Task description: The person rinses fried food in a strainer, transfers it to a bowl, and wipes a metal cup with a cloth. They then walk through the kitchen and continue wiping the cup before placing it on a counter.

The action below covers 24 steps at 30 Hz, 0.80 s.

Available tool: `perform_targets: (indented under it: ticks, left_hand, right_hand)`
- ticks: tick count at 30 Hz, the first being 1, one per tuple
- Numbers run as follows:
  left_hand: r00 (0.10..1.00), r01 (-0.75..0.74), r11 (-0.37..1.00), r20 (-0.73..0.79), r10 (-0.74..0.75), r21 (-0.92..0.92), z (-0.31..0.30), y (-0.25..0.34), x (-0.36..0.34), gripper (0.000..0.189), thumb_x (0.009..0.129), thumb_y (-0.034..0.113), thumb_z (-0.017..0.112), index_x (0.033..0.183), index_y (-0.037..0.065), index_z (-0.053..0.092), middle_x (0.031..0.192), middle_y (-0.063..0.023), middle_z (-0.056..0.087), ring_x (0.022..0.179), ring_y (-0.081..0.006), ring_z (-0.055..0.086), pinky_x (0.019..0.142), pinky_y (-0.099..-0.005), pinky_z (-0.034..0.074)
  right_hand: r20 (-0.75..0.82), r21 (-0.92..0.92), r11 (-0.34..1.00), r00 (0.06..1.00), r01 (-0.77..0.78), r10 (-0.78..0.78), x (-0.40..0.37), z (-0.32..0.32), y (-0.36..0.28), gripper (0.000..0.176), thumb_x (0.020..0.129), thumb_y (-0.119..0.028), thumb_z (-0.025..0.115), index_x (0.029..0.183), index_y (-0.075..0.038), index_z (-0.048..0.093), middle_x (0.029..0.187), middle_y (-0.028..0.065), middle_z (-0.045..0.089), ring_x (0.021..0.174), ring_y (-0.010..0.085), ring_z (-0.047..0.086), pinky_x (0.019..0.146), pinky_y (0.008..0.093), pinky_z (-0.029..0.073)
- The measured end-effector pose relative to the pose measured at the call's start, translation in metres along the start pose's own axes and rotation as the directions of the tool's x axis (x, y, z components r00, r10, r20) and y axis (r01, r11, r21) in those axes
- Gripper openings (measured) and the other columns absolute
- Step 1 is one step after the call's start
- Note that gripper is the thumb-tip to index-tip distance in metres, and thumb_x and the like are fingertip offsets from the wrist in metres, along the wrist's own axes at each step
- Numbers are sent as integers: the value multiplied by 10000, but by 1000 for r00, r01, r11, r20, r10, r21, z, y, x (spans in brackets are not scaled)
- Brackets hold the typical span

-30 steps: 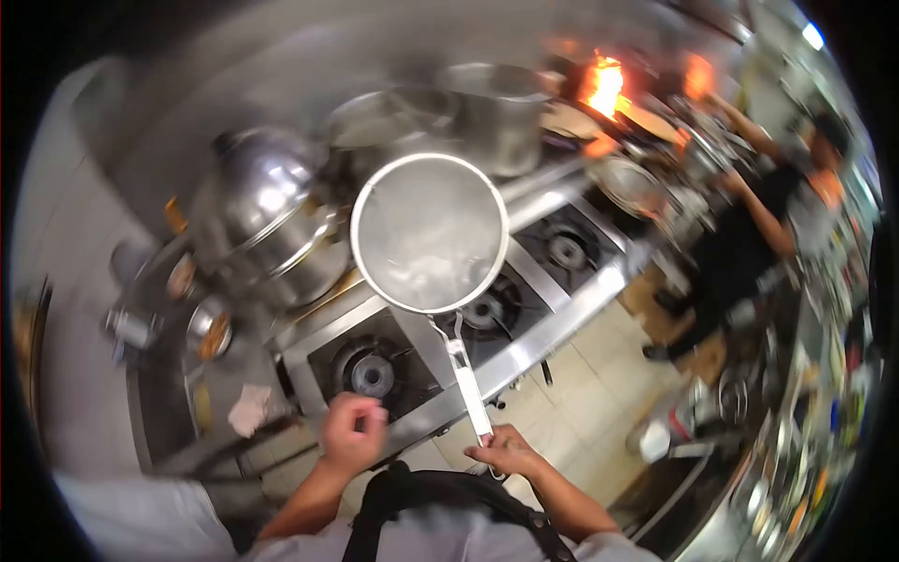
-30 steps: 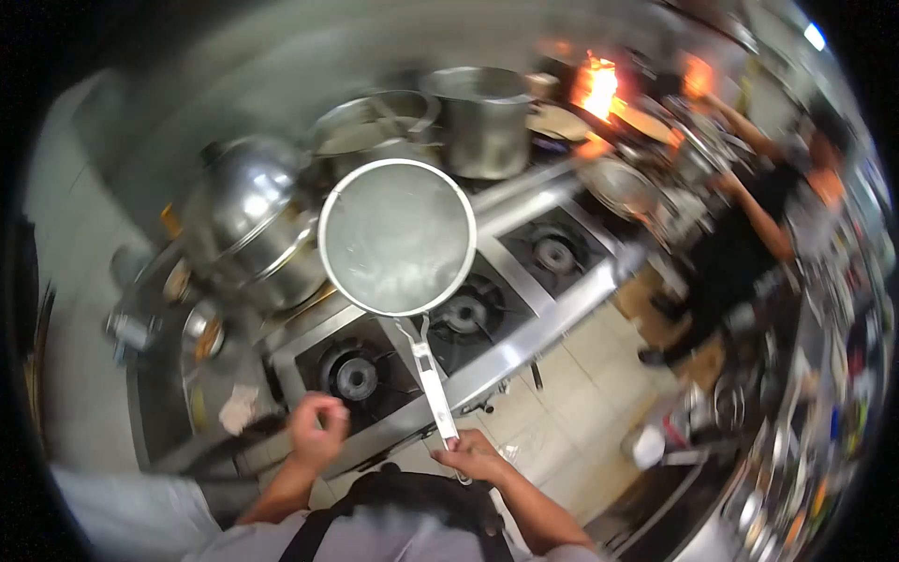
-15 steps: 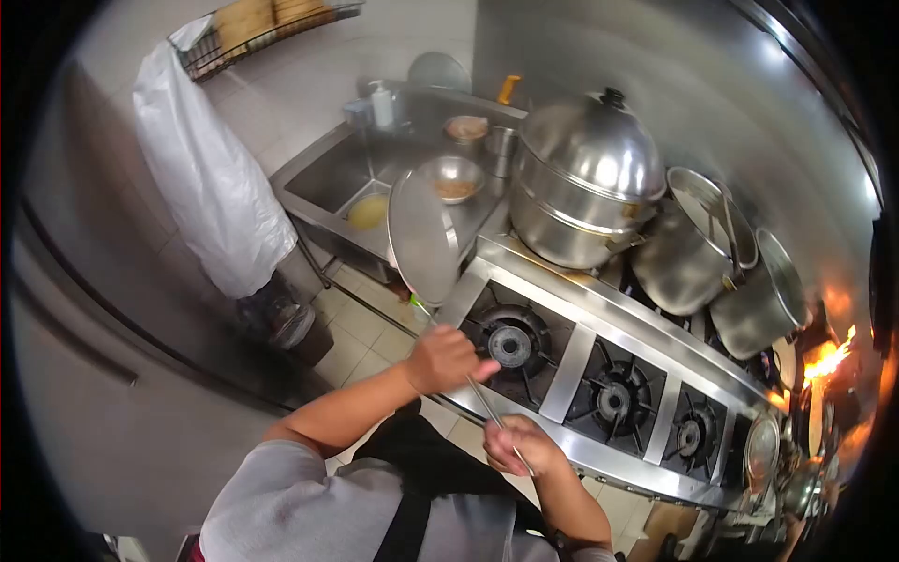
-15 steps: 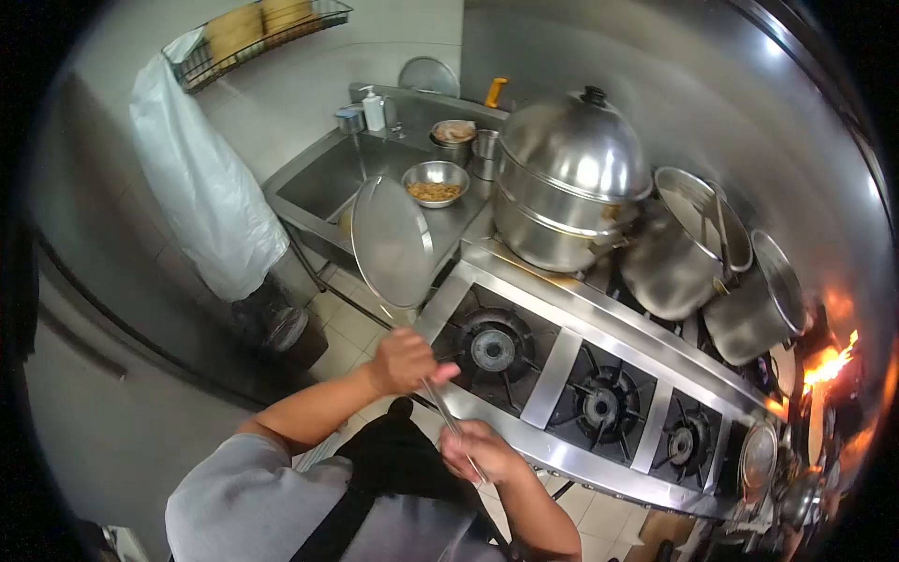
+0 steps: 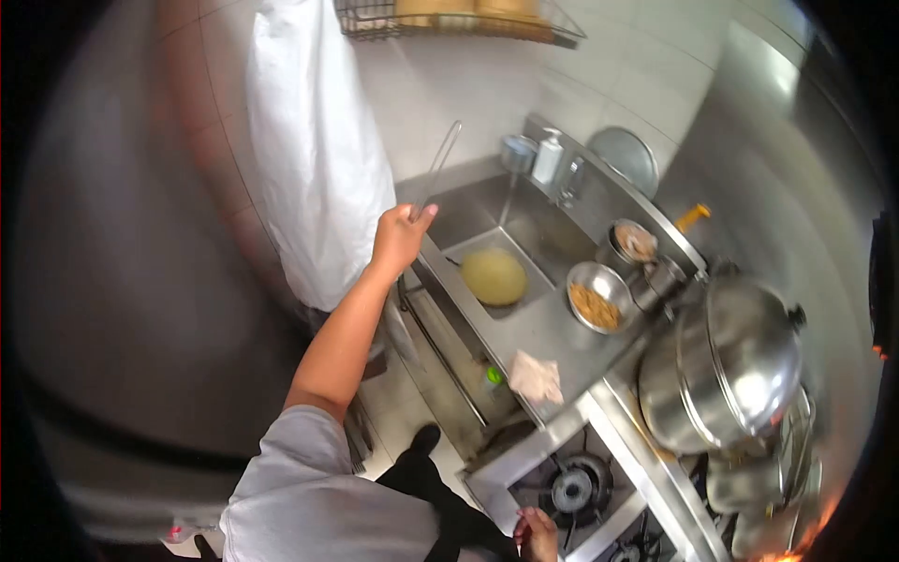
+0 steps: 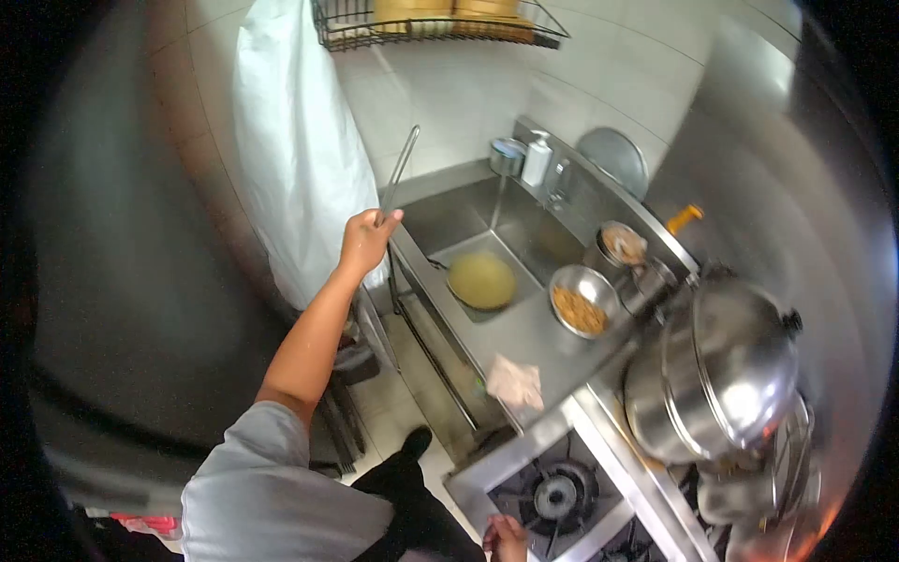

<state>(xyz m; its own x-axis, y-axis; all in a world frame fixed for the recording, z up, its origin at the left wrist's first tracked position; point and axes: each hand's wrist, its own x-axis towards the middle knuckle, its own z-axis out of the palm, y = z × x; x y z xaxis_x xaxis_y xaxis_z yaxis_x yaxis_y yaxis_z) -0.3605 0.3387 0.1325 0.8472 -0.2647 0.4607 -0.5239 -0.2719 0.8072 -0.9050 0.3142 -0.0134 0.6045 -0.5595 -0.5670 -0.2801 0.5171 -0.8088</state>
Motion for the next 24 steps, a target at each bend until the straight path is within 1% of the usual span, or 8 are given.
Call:
perform_targets:
  ticks: [5, 6, 9, 14, 16, 17, 20, 24]
  left_hand:
    - [988, 129, 987, 76, -137, 97, 16, -84, 160, 494, 857, 440, 612, 692, -22, 561, 538, -121, 469, 478, -192, 472, 482, -374, 403]
    - [959, 248, 968, 130, -251, 34, 17, -89, 182, 498, 865, 452, 594, 703, -19, 568, 546, -113, 487, 459, -197, 477, 451, -374, 399]
    - [918, 367, 929, 181, -352, -56, 24, -118, 243, 484, 879, 452, 568, 753, -14, 581, 561, -98, 515, 425, -202, 474, 398, -371, 391]
    - [897, 437, 875, 31, -441, -207, 3, -150, 305, 442, 902, 428, 532, 872, -10, 579, 587, -107, 538, 393, -209, 470, 371, -376, 387]
    - [796, 583, 766, -1, -606, -273, -22, -165, 324, 441, 913, 435, 503, 964, 3, 569, 604, -110, 539, 396, -203, 481, 358, -376, 371]
    - [898, 365, 865, -115, -425, -343, -32, -178, 324, 525, 916, 488, 462, 1102, 2, 537, 614, -113, 539, 385, -184, 455, 350, -376, 351]
    - [814, 484, 761, -97, -572, -431, -87, -175, 329, 681, 892, 582, 431, 1327, 60, 395, 599, -55, 497, 365, -136, 318, 336, -342, 264]
    - [804, 546, 810, -139, -578, -214, -147, -166, 327, 743, 830, 695, 439, 1345, 159, 417, 651, -43, 470, 401, -109, 262, 372, -272, 256]
  right_hand:
    - [-301, 126, 989, 947, -72, 107, 74, 49, -72, 184, 917, -265, 527, 834, -101, 543, 593, -1, 486, 466, 97, 438, 419, 218, 352]
    - [-314, -46, 997, 948, -64, 46, 87, 57, -91, 180, 921, -261, 522, 841, -102, 548, 598, 5, 499, 460, 94, 439, 415, 216, 359]
    - [-236, -16, 991, 963, 130, -130, 141, 67, -107, 180, 923, -248, 518, 833, -97, 553, 580, 7, 500, 419, 95, 425, 363, 218, 336]
    - [-129, -147, 987, 989, 59, -78, 166, 113, -168, 142, 910, -224, 537, 859, -96, 569, 582, 6, 512, 430, 92, 443, 379, 206, 344]
    - [-78, -130, 983, 987, 128, -139, 178, 125, -166, 124, 903, -210, 540, 880, -92, 573, 588, 7, 522, 438, 93, 450, 397, 198, 350]
    - [-10, -98, 989, 994, 110, -111, 183, 131, -168, 123, 901, -198, 539, 910, -82, 580, 591, 10, 529, 439, 93, 451, 402, 199, 349]
    - [7, -186, 979, 997, 79, -80, 197, 146, -158, 145, 902, -197, 550, 960, -72, 592, 591, 13, 533, 442, 94, 457, 410, 201, 357]
    - [128, -303, 930, 976, 206, -175, 235, 135, -114, 242, 914, -295, 576, 1019, -79, 601, 596, 16, 541, 457, 91, 479, 402, 218, 360]
